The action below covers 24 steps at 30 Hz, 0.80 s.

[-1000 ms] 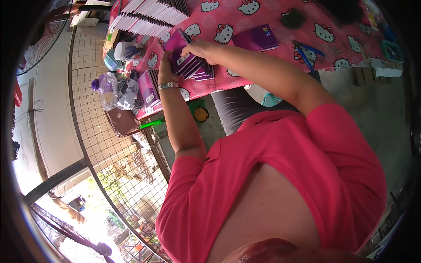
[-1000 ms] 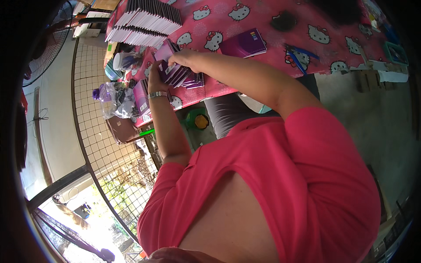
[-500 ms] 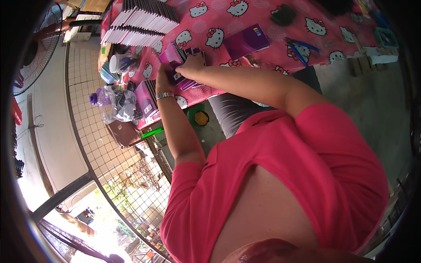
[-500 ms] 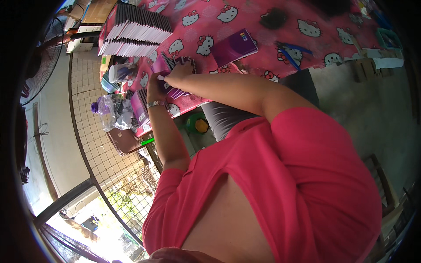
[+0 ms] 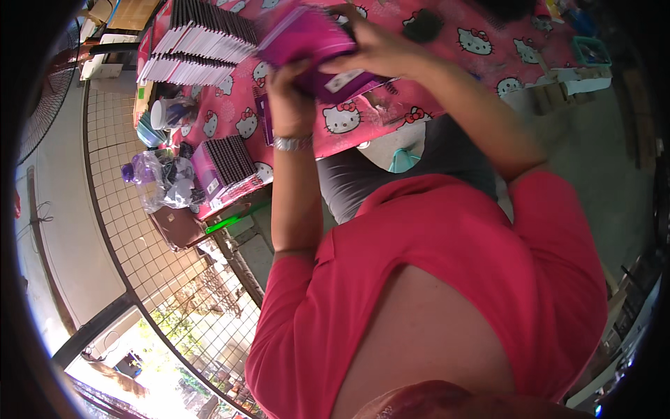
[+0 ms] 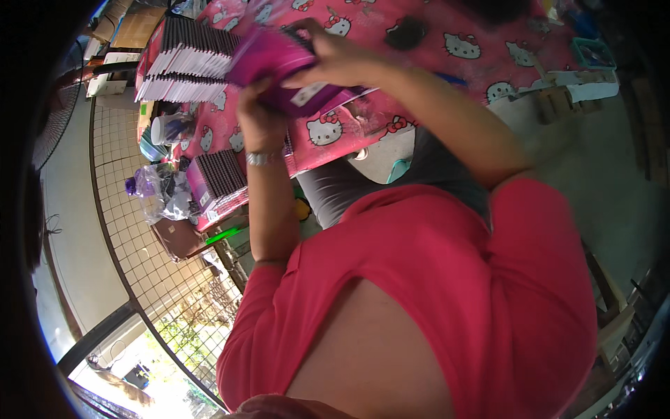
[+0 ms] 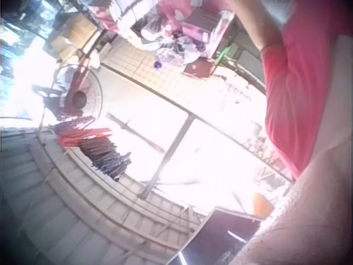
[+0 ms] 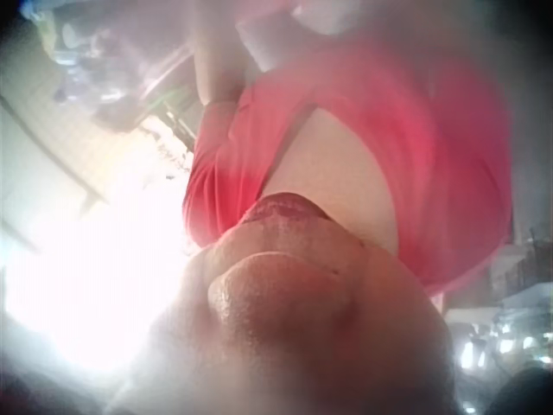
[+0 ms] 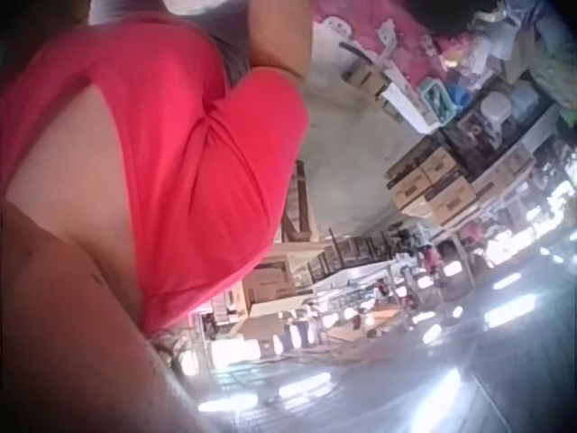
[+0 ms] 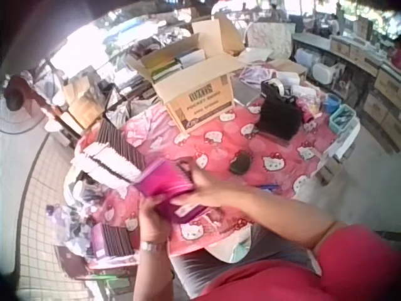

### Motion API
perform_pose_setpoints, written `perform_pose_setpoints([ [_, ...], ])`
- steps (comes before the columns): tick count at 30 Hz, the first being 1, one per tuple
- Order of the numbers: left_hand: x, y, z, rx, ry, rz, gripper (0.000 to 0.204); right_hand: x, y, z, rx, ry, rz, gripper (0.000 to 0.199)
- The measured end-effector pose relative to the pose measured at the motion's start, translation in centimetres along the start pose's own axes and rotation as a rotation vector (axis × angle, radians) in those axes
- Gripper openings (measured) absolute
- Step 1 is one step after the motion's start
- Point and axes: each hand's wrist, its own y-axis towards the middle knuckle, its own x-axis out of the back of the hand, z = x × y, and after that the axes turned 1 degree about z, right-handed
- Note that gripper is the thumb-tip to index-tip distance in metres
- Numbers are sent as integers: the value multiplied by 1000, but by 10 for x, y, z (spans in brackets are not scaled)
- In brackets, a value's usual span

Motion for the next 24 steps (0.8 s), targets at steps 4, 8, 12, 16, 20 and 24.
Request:
perform_pose_setpoints([
  [4,-35,2,37,-115,277,189,59,45,-34,-25,164,-219,-47,114],
  [8,-9,8,69,-164,454,227,64,57,-41,-50,303,-255,-8,123],
  [12,-22,7,85,-178,413,208,63,61,-45,-79,126,-17,-89,108],
  [16,-16,7,94,-185,447,164,56,52,-43,-73,188,-112,-113,103],
  [20,6,6,105,-85,468,255,64,52,-47,-78,235,-342,-117,99],
  [24,4,17,76,-193,795,499,57,61,-38,-59,114,-547,-62,95],
])
